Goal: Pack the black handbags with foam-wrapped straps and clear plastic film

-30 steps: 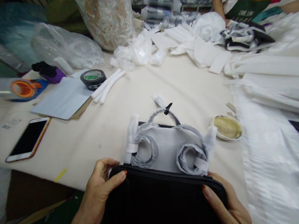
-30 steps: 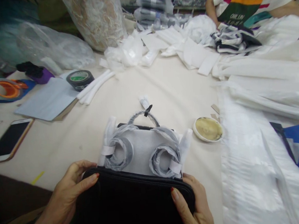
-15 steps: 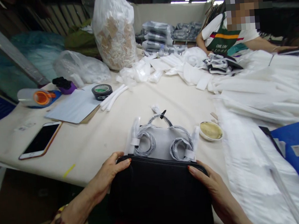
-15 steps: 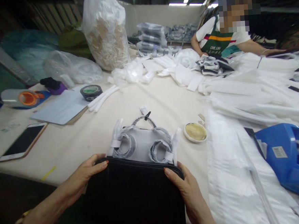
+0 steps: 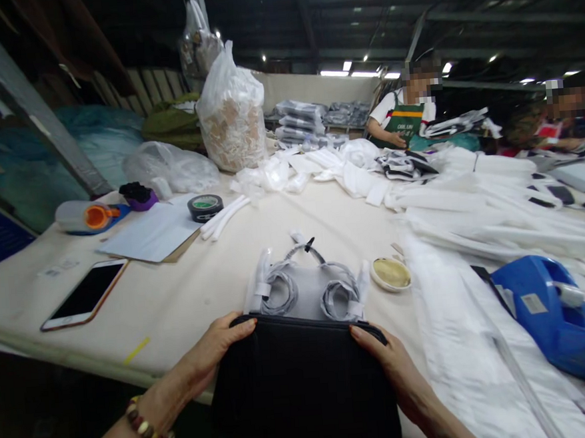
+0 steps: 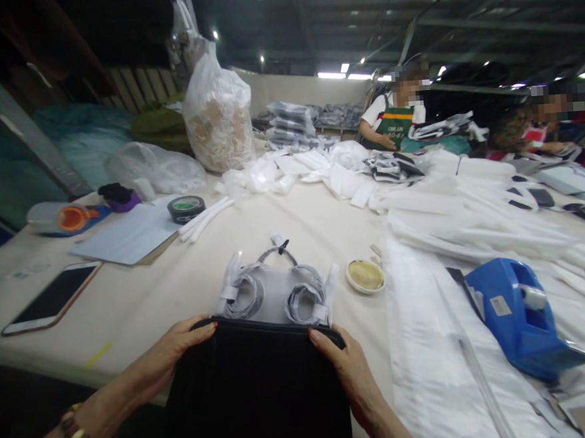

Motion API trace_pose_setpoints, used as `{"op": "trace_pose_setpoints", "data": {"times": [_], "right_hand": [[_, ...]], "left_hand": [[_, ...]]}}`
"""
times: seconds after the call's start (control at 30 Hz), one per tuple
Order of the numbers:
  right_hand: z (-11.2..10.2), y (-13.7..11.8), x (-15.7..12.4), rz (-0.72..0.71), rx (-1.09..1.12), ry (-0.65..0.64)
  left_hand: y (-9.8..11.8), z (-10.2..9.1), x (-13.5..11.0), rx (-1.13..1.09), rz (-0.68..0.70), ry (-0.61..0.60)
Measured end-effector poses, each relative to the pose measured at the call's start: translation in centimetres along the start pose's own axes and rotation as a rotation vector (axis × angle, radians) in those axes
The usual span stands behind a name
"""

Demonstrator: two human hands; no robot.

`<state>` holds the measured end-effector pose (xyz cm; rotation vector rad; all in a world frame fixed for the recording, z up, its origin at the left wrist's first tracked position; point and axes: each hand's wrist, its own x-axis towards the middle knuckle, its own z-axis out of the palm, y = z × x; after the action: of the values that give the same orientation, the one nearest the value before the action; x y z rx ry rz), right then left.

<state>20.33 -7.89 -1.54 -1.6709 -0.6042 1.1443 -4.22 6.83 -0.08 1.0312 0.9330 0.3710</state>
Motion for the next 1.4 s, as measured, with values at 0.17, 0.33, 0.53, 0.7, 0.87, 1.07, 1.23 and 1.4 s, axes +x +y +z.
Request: {"op": "trace_pose_setpoints", "data": {"times": [0.17, 0.33, 0.53, 0.7, 0.87, 1.07, 1.23, 1.4], "right_hand": [[0.2, -1.1, 0.3, 0.082, 0.128, -0.007], [0.3, -1.7, 0.4, 0.100, 0.302, -0.020], [0.8, -1.5, 0.8, 0.100, 0.220, 0.055], [0.7, 0.2, 2.3, 0.065, 0.123, 0.193], [0.5, 1.0, 2.7, 0.007, 0.082, 0.230], [0.7, 1.0, 2.7, 0.013, 0.091, 0.231], [0.8, 1.8, 2.9, 0.010, 0.137, 0.208], [0.7, 2.2, 3.0, -0.032, 0.160, 0.230]], "left_hand": [[-0.2, 0.1, 0.6, -0.153, -0.024, 0.033], [0.4, 0.6, 0.7, -0.231, 0.005, -0.006], [0.9, 0.3, 2.4, -0.088, -0.021, 0.091], [0.5, -0.6, 2.4, 0.258, 0.067, 0.305], [2.0, 4.3, 2.3, 0.960, 0.698, 0.473], [6.2, 13.6, 9.9, 1.378, 0.549, 0.341], [6.7, 13.6, 14.9, 1.433, 0.328, 0.365], [6.0, 12.7, 16.0, 1.457, 0.291, 0.252]]}}
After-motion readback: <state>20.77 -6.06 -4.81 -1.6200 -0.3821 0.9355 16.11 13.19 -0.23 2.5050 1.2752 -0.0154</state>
